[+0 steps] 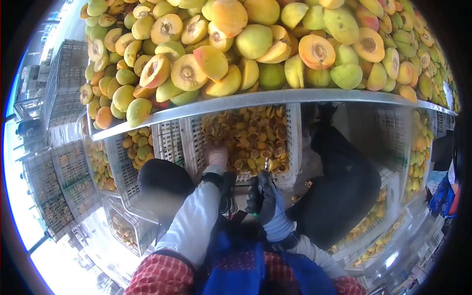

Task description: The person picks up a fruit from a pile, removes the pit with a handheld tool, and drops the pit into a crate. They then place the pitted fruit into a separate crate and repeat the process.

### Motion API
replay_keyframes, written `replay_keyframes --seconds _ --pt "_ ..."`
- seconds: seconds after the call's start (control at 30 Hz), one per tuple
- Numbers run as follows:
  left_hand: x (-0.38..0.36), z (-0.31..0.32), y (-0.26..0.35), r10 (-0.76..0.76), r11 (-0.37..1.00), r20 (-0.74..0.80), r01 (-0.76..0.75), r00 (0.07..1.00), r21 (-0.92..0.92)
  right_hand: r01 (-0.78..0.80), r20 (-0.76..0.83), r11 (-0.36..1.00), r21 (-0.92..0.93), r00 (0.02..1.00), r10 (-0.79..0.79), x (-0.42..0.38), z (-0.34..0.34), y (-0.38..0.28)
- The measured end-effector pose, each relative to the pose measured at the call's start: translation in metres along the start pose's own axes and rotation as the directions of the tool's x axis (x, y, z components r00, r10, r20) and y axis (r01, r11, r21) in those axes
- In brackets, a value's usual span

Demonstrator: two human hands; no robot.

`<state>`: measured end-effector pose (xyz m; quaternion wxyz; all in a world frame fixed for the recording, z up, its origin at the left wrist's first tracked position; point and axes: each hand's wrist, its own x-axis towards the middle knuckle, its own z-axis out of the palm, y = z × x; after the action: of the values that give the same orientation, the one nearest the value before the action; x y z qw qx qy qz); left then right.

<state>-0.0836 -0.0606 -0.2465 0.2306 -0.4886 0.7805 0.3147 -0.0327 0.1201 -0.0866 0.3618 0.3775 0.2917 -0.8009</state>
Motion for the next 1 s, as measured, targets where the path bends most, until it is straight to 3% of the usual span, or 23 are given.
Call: replay_keyframes --seconds 0.07,0.1,0.2,0.27,0.3,0.4,0.43,0.47,0.53,0.57,0.63,0.7,0.77,0.87,1.0 --pt "-0.004 -0.001 -0.002 0.264 0.938 -0.1 -0.279 0.959 -0.207 -0.043 0.218 0.997 0.056 0.976 0.03 -0.012 0.006 -0.011" --pt "-0.036 -0.002 0.007 0.314 0.702 -0.065 -0.278 0.947 -0.656 -0.059 0.246 0.998 0.039 0.968 0.047 -0.015 0.009 -0.014" --pt "-0.133 -0.077 0.045 0.58 0.595 0.117 -0.32 0.806 -0.738 -0.125 0.269 0.989 -0.078 0.953 0.142 -0.02 0.016 -0.016" --pt "-0.145 -0.093 0.037 0.542 0.541 0.057 -0.295 0.839 -0.788 -0.166 0.185 0.961 -0.223 0.96 0.209 -0.02 0.022 -0.014" --pt "-0.148 -0.101 0.033 0.516 0.503 0.014 -0.289 0.857 -0.814 -0.134 0.191 0.99 -0.044 0.972 0.14 -0.016 0.014 -0.002" --pt "-0.166 -0.12 0.023 0.551 0.463 -0.053 -0.358 0.833 -0.811 0.248 0.306 0.965 -0.086 0.928 -0.212 -0.025 0.001 0.017" --pt "-0.175 -0.122 0.02 0.56 0.453 -0.058 -0.364 0.826 -0.814 0.141 0.377 0.983 -0.119 0.922 -0.086 -0.031 -0.003 0.016" --pt "-0.184 -0.123 0.017 0.571 0.443 -0.061 -0.369 0.819 -0.817 0.283 0.354 0.916 -0.283 0.919 -0.174 -0.03 -0.006 0.027" --pt "-0.195 -0.122 0.014 0.586 0.431 -0.111 -0.424 0.803 -0.796 0.499 0.355 0.645 -0.579 0.866 -0.352 -0.025 -0.003 0.053" --pt "-0.2 -0.121 0.012 0.588 0.432 -0.158 -0.472 0.793 -0.768 0.487 0.334 0.721 -0.492 0.871 -0.36 -0.033 0.003 0.052" --pt "-0.205 -0.116 0.009 0.57 0.401 -0.242 -0.522 0.786 -0.753 0.647 0.427 0.468 -0.602 0.756 -0.496 -0.03 0.001 0.057" --pt "-0.207 -0.114 0.003 0.578 0.434 -0.282 -0.581 0.766 -0.688 0.704 0.497 0.272 -0.656 0.674 -0.546 -0.031 -0.001 0.061" --pt "-0.21 -0.114 0.001 0.595 0.451 -0.302 -0.62 0.745 -0.642 0.705 0.53 0.17 -0.688 0.649 -0.546 -0.034 0.0 0.061" --pt "-0.215 -0.117 -0.003 0.609 0.458 -0.307 -0.64 0.731 -0.617 0.394 0.334 0.736 -0.551 0.912 -0.238 -0.048 0.01 0.052" --pt "-0.215 -0.112 -0.011 0.593 0.47 -0.319 -0.64 0.739 -0.608 0.371 0.325 0.809 -0.456 0.916 -0.238 -0.047 0.005 0.062"
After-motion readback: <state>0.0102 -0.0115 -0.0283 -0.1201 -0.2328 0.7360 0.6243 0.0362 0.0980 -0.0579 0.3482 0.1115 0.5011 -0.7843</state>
